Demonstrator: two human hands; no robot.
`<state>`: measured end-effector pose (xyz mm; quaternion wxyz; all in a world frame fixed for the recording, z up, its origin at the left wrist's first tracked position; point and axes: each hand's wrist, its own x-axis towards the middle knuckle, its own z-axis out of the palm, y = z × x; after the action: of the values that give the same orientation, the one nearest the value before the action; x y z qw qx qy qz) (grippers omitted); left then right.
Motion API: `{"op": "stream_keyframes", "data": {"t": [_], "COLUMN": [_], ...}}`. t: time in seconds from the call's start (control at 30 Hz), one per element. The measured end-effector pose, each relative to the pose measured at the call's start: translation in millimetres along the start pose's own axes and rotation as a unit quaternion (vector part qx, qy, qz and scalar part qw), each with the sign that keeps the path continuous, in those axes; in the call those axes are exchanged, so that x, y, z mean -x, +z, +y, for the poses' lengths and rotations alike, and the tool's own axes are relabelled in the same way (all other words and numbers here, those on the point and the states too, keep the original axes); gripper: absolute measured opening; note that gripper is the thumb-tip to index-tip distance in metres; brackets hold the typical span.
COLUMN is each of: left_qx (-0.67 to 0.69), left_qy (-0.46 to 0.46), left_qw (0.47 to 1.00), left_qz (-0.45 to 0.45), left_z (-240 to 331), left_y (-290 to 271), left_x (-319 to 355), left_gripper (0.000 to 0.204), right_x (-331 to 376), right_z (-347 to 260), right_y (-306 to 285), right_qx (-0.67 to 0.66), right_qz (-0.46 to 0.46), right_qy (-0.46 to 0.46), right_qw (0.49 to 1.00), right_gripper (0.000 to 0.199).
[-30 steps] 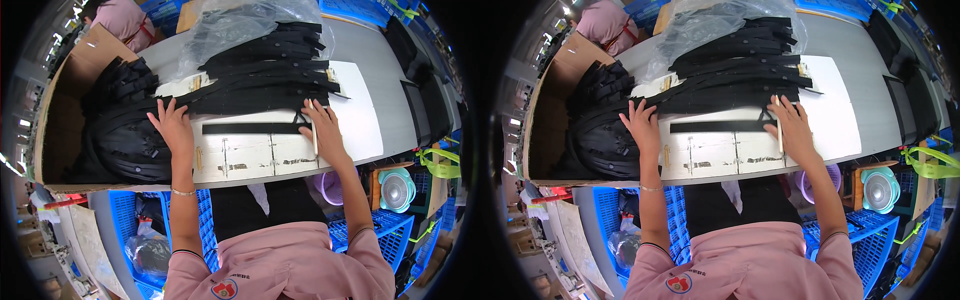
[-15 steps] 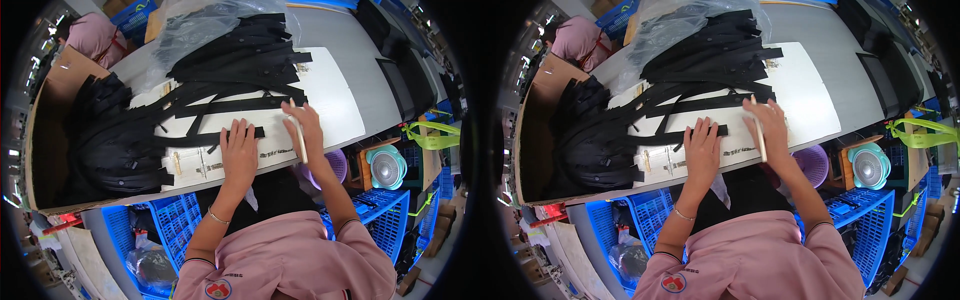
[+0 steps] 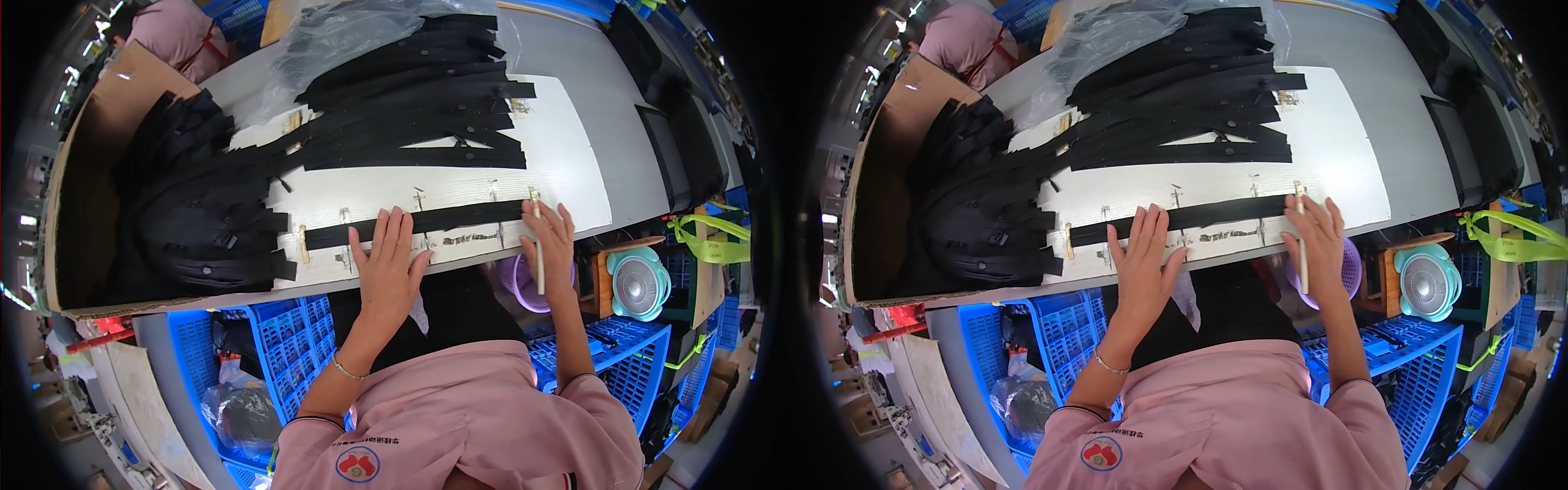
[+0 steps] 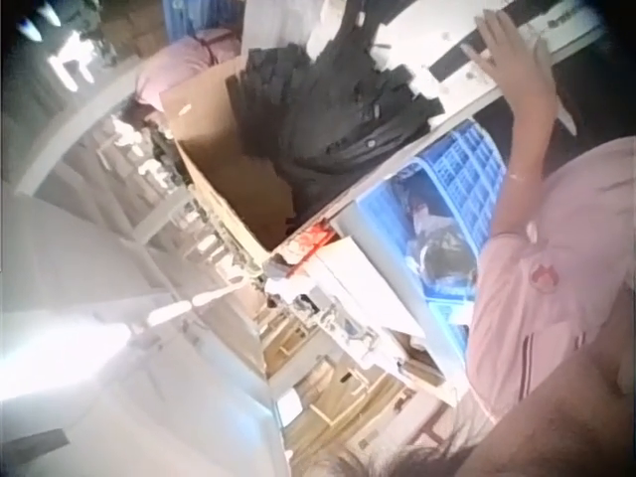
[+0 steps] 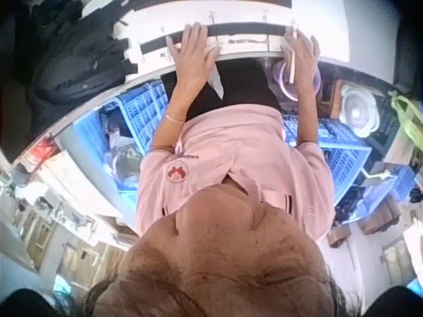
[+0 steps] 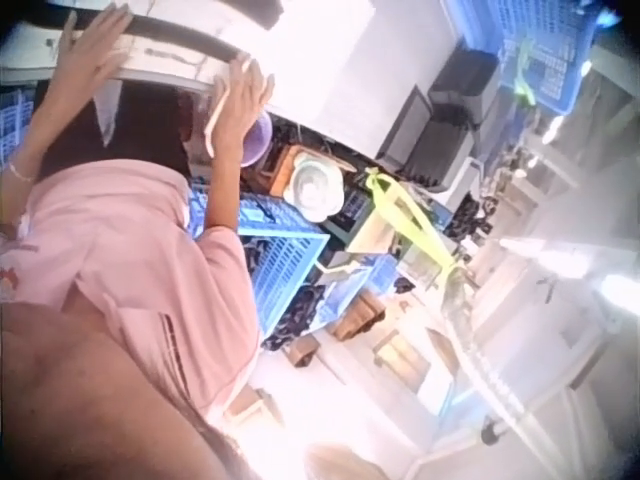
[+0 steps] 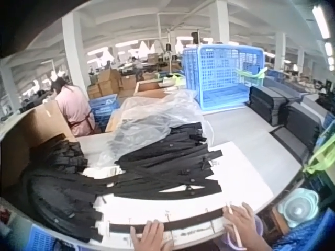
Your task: Marking and organizing black fabric straps on a template board.
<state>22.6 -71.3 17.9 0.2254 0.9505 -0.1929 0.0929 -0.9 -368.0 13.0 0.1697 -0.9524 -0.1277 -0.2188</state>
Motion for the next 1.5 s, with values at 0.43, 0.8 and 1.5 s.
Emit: {"op": "stream_keyframes", "data": {"t": [0.43, 0.8, 1.5], "left_qx": [-0.026, -0.004, 0.016], "left_qy": [-0.131, -0.143, -0.135], "left_qw": [0.991, 0.988, 0.986], "left_qz": [0.029, 0.064, 0.101], "left_z": [-44.6, -49.7, -53.9], "left_y": [-34.3, -28.8, -20.1], "left_x": [46.1, 52.6, 53.9], "left_gripper": [0.079, 0.084, 0.082], "right_x": [3.7, -75.0, -102.4], "right_z": [6.1, -117.3, -179.7], "right_y": [3.9, 30.0, 107.1], "right_qx": [0.014, -0.369, -0.462], "right_qz": [0.039, -0.055, -0.111], "right_qy": [0.025, 0.087, 0.109], "right_qw": [0.999, 0.924, 0.873], "right_gripper": [0.024, 0.026, 0.020]}}
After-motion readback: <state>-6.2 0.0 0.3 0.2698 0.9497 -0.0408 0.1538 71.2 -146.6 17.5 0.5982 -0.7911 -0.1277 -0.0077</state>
